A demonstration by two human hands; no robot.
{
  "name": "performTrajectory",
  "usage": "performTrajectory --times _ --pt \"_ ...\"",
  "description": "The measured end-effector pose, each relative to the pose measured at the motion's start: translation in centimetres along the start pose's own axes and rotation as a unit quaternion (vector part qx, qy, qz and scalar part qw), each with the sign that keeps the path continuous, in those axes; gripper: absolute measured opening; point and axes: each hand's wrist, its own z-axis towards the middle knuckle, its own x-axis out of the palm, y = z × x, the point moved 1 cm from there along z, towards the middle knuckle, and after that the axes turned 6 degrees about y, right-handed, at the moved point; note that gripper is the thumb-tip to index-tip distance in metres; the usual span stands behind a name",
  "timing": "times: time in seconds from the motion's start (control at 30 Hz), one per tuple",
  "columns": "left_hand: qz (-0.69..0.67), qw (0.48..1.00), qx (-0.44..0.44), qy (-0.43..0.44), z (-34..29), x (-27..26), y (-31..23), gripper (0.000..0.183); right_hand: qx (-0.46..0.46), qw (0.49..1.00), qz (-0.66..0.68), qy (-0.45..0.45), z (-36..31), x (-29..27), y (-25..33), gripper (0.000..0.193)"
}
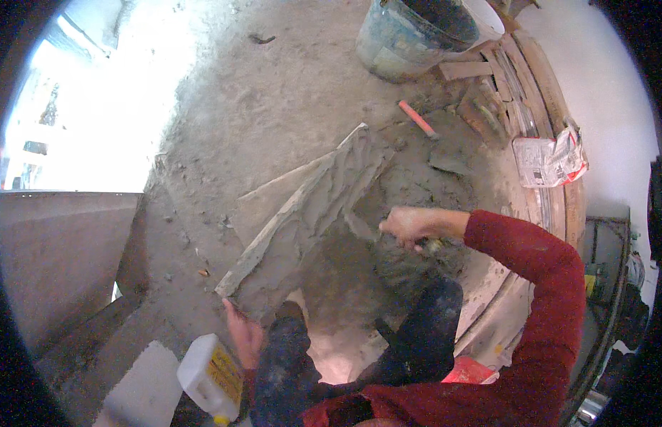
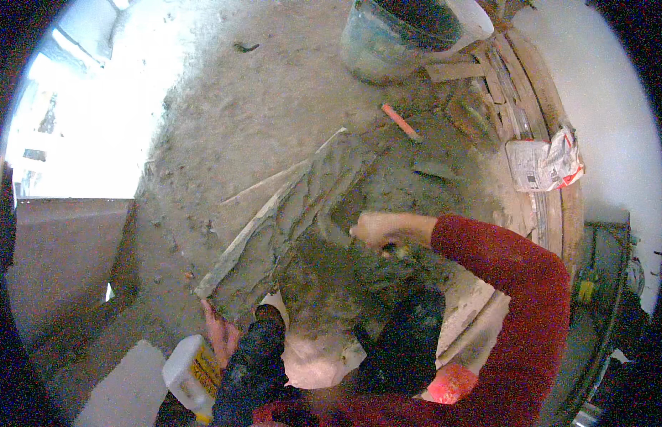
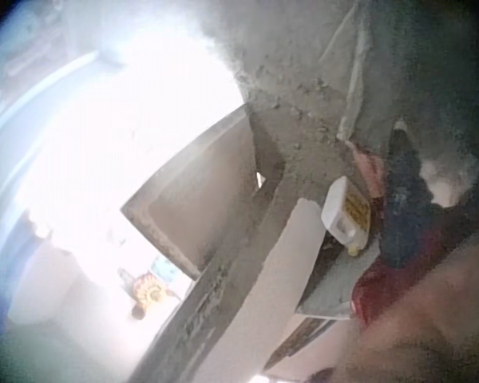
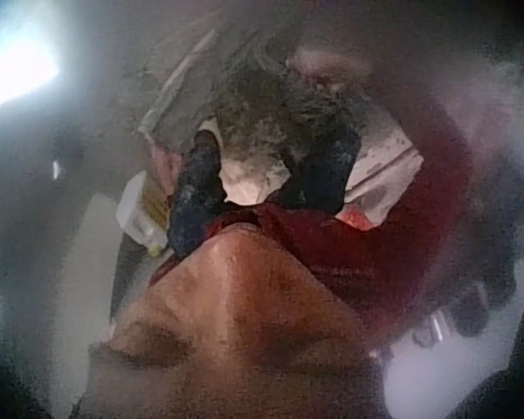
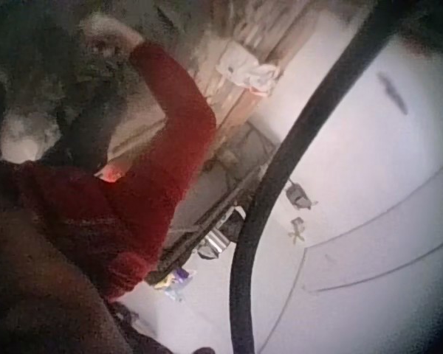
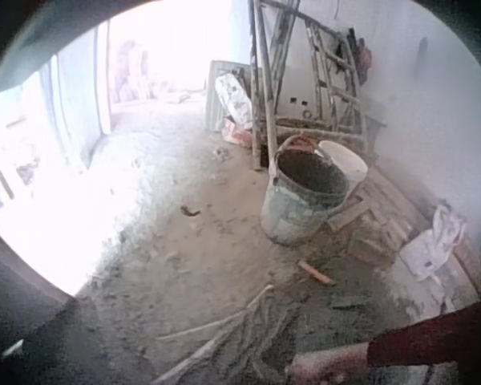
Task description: The person picks up a rectangular tile and uses a trowel to scoop and spread adhesive onto its back surface. The person repeatedly scoops adhesive from a bucket and spreads it across the tile, creating ridges with the trowel.
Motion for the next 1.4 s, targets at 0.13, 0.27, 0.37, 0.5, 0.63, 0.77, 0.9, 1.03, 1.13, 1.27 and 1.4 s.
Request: performTrajectory --times 0.13,0.27,0.37,0.5,0.63,0.77,0.9,1.03,1.13,1.27,1.4 --pt "0.048 0.999 0.006 -0.014 0.2 0.5 0.0 0.055 -0.007 0.998 0.023 -0.051 -3.1 -1.7 -1.5 0.023" --pt "0.035 0.999 0.012 0.005 0.8 1.2 0.5 0.055 0.099 0.967 0.158 -0.175 -1.6 -6.3 -4.0 0.019" --pt "0.004 0.999 -0.031 0.033 1.2 1.5 1.0 0.053 -0.075 0.981 -0.144 -0.104 0.8 -5.2 -6.9 0.019" --pt "0.021 1.0 0.011 -0.004 0.6 -0.6 -0.3 0.051 0.002 0.997 -0.068 0.024 -2.0 -2.4 3.0 0.024" --pt "-0.014 1.0 -0.005 0.017 0.7 0.2 -0.4 0.051 -0.002 0.956 0.275 -0.098 -1.5 -6.5 -4.4 0.025" --pt "-0.01 0.998 -0.052 0.032 1.5 1.3 0.9 0.051 -0.19 0.952 -0.217 -0.108 2.3 -11.0 -11.9 0.013" --pt "0.028 0.999 -0.019 0.006 1.1 -1.0 0.5 0.051 -0.161 0.961 -0.223 -0.018 4.1 -7.6 -5.7 0.014" --pt "-0.028 1.0 -0.001 0.005 0.2 1.2 -0.7 0.051 -0.084 0.98 -0.181 0.008 -1.4 -4.6 5.2 0.015" --pt "-0.024 0.999 -0.01 0.02 0.5 3.8 -0.8 0.051 0.039 0.999 0.026 -0.014 -2.1 -4.0 3.2 0.017" --pt "-0.026 1.0 -0.005 -0.006 1.8 -1.0 0.7 0.052 -0.239 0.914 -0.326 -0.028 1.0 -0.7 4.0 0.015" --pt "-0.001 1.0 0.01 -0.003 0.6 0.7 -0.1 0.052 -0.179 0.978 -0.092 0.047 -1.4 2.8 12.9 0.015"
